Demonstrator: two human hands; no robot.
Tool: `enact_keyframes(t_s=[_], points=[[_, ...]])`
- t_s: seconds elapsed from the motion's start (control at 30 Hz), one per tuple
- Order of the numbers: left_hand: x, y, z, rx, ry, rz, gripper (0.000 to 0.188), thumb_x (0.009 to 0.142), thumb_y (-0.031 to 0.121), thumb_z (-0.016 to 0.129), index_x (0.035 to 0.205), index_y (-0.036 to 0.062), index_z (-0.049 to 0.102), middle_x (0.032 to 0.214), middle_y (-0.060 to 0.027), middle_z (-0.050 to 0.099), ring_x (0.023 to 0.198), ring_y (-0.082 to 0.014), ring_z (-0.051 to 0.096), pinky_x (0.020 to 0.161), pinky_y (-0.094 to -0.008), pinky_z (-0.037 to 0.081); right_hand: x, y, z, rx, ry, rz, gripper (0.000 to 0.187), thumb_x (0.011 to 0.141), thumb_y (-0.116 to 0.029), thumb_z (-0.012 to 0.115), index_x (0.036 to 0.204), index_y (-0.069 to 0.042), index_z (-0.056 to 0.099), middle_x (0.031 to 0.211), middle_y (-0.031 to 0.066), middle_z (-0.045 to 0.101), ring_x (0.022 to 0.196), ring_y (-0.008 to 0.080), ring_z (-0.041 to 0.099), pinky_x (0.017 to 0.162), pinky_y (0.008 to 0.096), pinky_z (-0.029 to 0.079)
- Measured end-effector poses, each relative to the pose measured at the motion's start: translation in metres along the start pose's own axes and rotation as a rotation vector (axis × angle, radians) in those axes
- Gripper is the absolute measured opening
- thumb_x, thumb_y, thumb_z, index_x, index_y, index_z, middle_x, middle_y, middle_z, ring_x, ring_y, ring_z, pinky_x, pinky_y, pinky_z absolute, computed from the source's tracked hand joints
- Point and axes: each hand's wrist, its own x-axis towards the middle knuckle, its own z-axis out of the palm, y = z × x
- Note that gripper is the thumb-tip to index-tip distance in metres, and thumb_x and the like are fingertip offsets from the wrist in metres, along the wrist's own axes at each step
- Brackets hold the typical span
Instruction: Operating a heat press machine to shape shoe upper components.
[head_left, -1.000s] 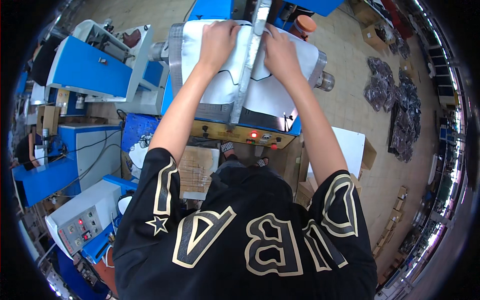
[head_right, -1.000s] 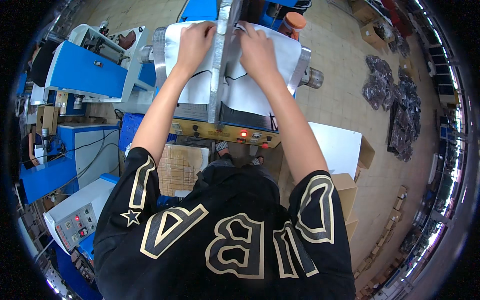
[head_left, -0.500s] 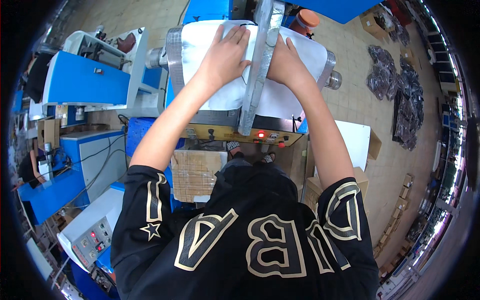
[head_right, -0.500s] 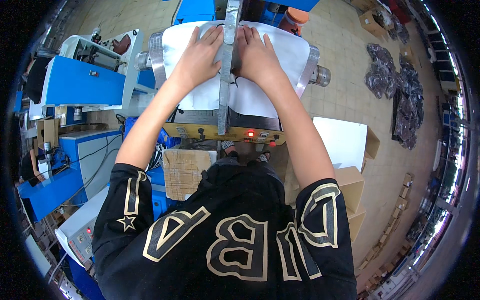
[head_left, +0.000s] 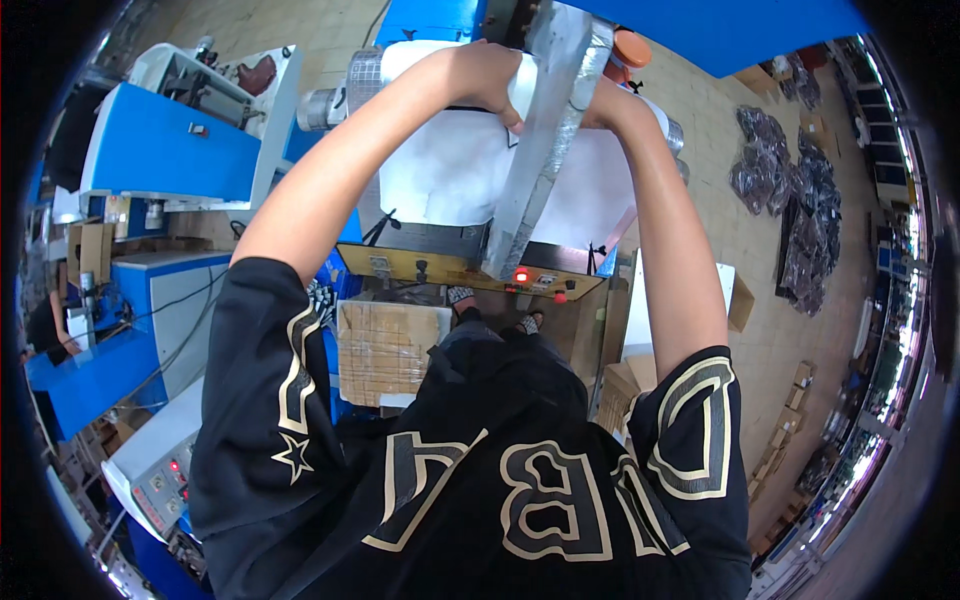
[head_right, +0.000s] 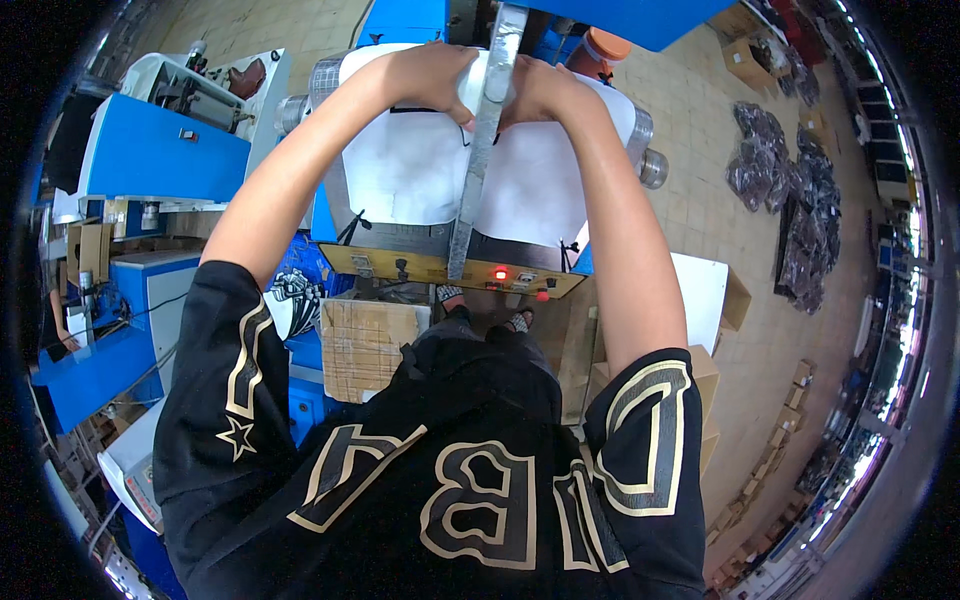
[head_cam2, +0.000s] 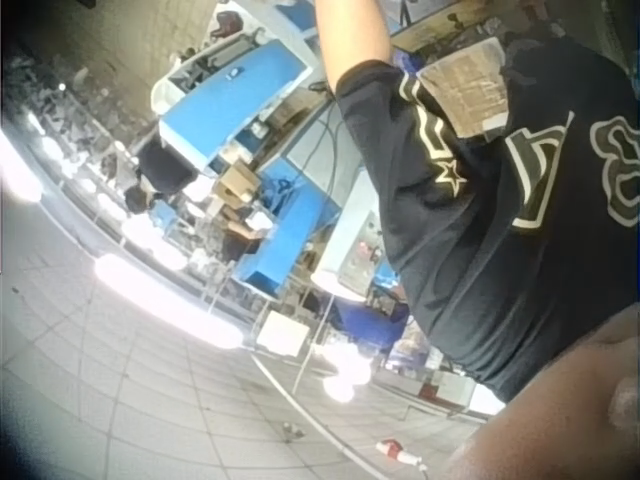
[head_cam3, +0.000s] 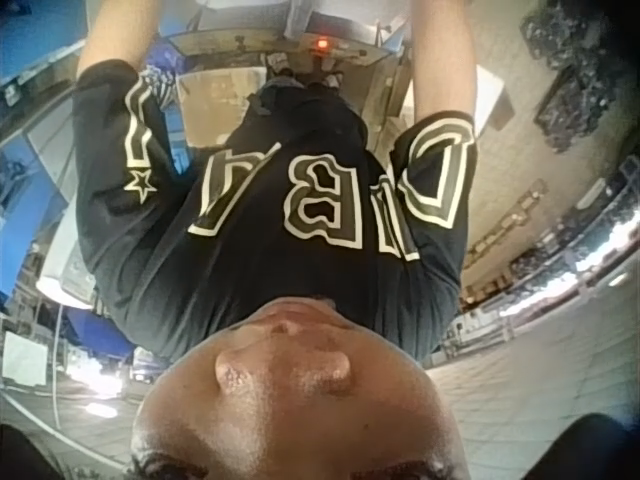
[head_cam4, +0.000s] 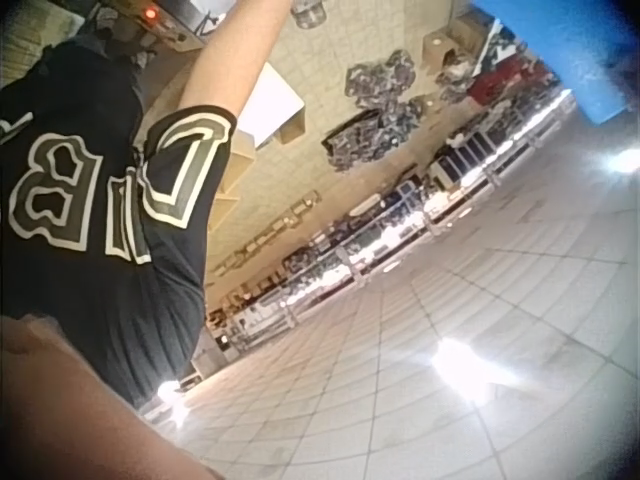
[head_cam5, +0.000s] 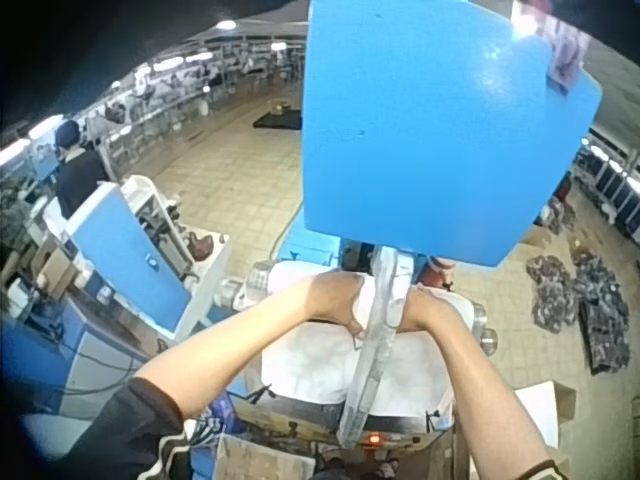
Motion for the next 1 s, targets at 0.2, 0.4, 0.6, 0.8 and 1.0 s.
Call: enact_keyframes(t_s=[0.2,0.4,0.6,0.8,1.0], points=[[0.011,-0.018,-0.006,-0.223,-0.353,-0.021,0.081,0.057,0.035,0.09,0.125,0.0075,0.055,0.113,-0.0166,0.067,0.106,-0.0305,0.063,0.094,-0.0378,0.049,-0.019,-0.043,-0.051,0.136,-0.271,0.054,0.108,0.056,-0.048,0.086,0.142,-0.005,0.039,0.131,0.0216,0.056,0.116,0.0344,0.058,0.101,0.0417,0.045],[0.023,-0.025,-0.008,-0.262,-0.439,-0.053,0.087,0.06,0.039,0.087,0.128,-0.0023,0.052,0.114,-0.018,0.065,0.099,-0.0299,0.066,0.087,-0.0387,0.053,-0.012,-0.028,-0.056,0.095,-0.289,0.102,0.118,0.058,-0.053,0.085,0.148,-0.003,0.026,0.134,0.0233,0.053,0.119,0.0323,0.055,0.102,0.0385,0.044],[0.023,-0.023,-0.014,-0.224,-0.461,-0.075,0.087,0.06,0.042,0.085,0.127,-0.0031,0.052,0.114,-0.017,0.065,0.098,-0.029,0.066,0.087,-0.0373,0.053,-0.009,-0.026,-0.062,0.173,-0.456,0.106,0.12,0.059,-0.051,0.084,0.151,-0.006,0.021,0.139,0.0204,0.049,0.127,0.0301,0.049,0.108,0.0388,0.038],[0.022,-0.011,-0.023,-0.182,-0.502,-0.126,0.092,0.06,0.038,0.085,0.135,0.0017,0.047,0.115,-0.0191,0.064,0.103,-0.0299,0.064,0.091,-0.0368,0.05,-0.006,-0.011,-0.053,0.211,-0.382,0.057,0.117,0.057,-0.048,0.085,0.15,-0.009,0.025,0.141,0.0189,0.048,0.128,0.0303,0.048,0.108,0.0402,0.037],[0.017,-0.01,-0.028,-0.169,-0.474,-0.13,0.092,0.057,0.041,0.085,0.129,-0.003,0.049,0.113,-0.0197,0.065,0.101,-0.0291,0.064,0.089,-0.0364,0.052,-0.003,-0.012,-0.054,0.151,-0.366,0.059,0.109,0.059,-0.046,0.084,0.148,-0.009,0.032,0.14,0.0191,0.05,0.128,0.0315,0.048,0.107,0.041,0.037]])
